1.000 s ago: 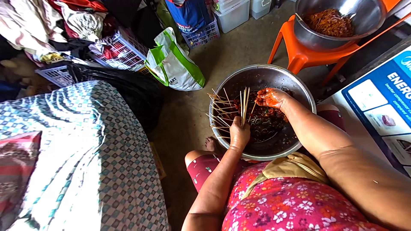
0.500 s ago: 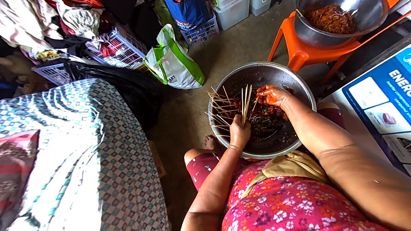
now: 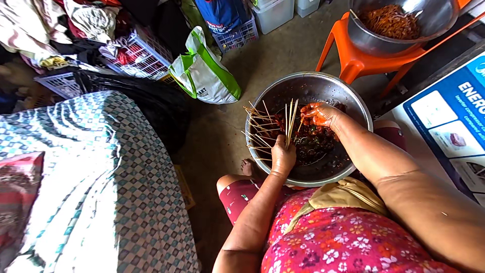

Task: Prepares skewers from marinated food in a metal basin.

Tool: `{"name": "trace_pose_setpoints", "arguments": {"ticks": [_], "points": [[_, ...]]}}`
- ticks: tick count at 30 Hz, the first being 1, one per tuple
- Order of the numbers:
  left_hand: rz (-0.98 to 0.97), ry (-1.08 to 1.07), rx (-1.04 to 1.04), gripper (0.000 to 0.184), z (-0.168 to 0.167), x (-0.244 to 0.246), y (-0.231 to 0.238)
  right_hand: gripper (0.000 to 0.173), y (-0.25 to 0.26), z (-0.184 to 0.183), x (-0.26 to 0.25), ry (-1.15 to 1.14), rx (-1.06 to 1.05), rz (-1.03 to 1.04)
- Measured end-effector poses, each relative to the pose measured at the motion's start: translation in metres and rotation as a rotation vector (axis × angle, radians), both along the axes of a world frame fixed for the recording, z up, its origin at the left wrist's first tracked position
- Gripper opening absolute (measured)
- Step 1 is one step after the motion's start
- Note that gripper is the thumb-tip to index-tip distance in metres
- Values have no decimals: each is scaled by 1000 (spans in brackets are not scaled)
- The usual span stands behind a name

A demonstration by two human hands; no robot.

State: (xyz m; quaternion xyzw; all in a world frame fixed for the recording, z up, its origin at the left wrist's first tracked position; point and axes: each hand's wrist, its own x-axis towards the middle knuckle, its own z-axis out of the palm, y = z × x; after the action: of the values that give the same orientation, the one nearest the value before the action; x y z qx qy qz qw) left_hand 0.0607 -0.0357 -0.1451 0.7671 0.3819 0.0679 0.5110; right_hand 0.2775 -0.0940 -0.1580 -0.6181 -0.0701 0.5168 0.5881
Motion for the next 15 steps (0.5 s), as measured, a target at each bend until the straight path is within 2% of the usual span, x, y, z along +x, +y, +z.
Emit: {"name": "trace_pose_setpoints", "arguments": {"ticks": [5, 10, 15], "points": [[17, -25, 15, 21, -3, 1, 2, 17, 3, -7, -1, 82, 61, -79], [-2, -36, 15, 23, -4, 1, 2, 14, 6, -7, 1, 118, 66, -244], [0, -10, 8, 23, -4, 1, 2, 16, 5, -8, 0, 112, 58, -242]]}}
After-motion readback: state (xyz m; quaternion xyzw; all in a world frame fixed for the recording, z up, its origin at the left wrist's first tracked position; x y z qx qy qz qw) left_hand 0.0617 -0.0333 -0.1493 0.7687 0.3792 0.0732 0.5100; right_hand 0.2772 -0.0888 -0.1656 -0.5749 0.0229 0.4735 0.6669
